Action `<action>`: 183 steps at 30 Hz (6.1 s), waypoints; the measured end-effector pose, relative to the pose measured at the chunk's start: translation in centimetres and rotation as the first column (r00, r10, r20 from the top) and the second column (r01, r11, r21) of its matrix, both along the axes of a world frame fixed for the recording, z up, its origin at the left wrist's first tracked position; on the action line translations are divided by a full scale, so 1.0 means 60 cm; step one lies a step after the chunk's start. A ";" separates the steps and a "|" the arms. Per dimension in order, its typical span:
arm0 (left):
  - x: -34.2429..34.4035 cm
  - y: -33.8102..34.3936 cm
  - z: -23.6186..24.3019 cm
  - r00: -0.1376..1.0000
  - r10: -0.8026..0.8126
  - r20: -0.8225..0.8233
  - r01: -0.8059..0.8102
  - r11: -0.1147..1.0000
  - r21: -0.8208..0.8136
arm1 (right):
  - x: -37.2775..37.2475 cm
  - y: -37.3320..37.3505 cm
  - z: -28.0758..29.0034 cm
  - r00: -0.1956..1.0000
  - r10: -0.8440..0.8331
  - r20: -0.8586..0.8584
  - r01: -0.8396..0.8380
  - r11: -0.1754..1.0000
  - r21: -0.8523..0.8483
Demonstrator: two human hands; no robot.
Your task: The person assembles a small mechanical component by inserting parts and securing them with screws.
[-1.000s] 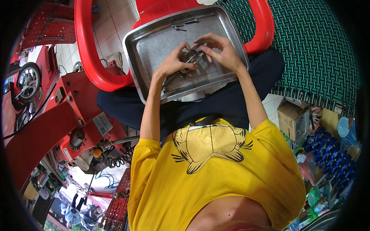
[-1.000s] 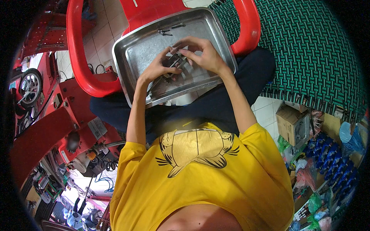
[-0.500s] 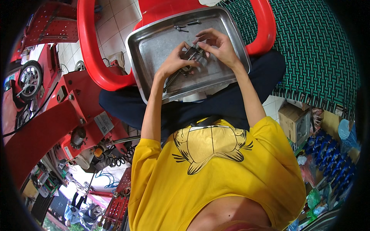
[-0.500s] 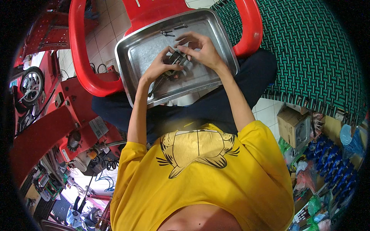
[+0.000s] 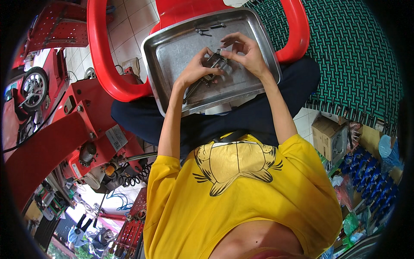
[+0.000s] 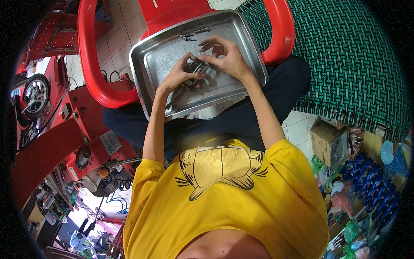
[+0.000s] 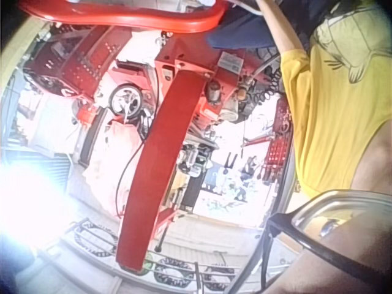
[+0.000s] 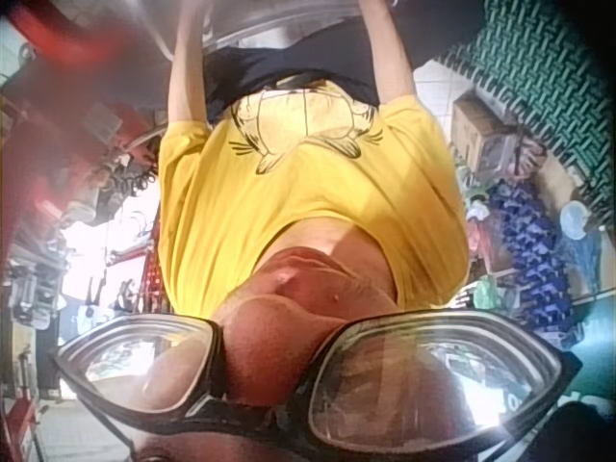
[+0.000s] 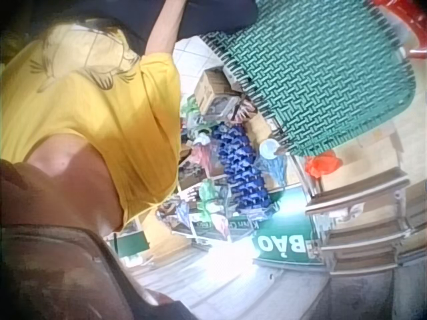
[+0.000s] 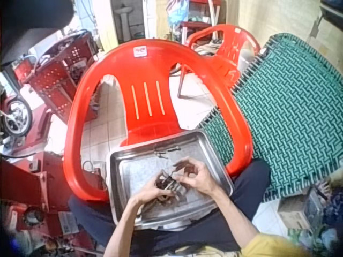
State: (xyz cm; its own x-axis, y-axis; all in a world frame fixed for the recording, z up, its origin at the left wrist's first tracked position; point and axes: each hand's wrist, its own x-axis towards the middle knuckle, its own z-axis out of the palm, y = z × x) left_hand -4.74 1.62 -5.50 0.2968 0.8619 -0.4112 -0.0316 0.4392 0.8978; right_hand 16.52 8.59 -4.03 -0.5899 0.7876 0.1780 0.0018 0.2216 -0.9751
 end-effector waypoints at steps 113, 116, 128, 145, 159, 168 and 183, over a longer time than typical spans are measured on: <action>-0.007 0.019 0.009 0.995 -0.058 0.083 0.060 0.998 -0.015 | -0.004 -0.003 0.005 0.988 -0.139 0.064 0.141 0.989 -0.034; -0.008 0.019 0.004 0.994 -0.053 0.092 0.054 0.998 -0.011 | -0.012 -0.003 0.011 0.989 -0.105 -0.104 0.082 0.976 -0.201; -0.008 0.018 0.014 0.997 -0.062 0.040 0.064 0.997 -0.044 | -0.012 -0.007 0.018 0.986 -0.139 -0.091 0.111 0.958 -0.264; -0.008 0.019 0.010 0.997 -0.062 0.048 0.063 0.998 -0.010 | -0.009 -0.008 0.025 0.999 -0.054 -0.005 0.050 0.953 -0.300; -0.012 0.016 0.017 0.987 -0.158 -0.022 0.159 0.987 0.025 | -0.003 -0.006 0.013 0.996 -0.050 0.080 0.057 0.994 -0.097; -0.015 0.018 0.017 0.982 -0.180 0.056 0.184 0.980 -0.075 | -0.007 -0.012 0.027 0.999 0.004 -0.034 -0.015 0.940 -0.341; -0.029 0.011 0.036 0.771 -0.266 -0.578 0.489 0.830 0.269 | -0.001 -0.011 0.026 0.998 0.058 -0.041 -0.066 0.964 -0.259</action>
State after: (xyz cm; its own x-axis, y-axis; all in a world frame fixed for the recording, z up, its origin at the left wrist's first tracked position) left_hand -6.46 2.30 -3.31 0.4821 0.8379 -0.2561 0.5566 -0.0672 0.8280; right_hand 16.49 7.96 -2.44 -0.6364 0.7713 -0.0086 -0.0364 -0.0411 -0.9985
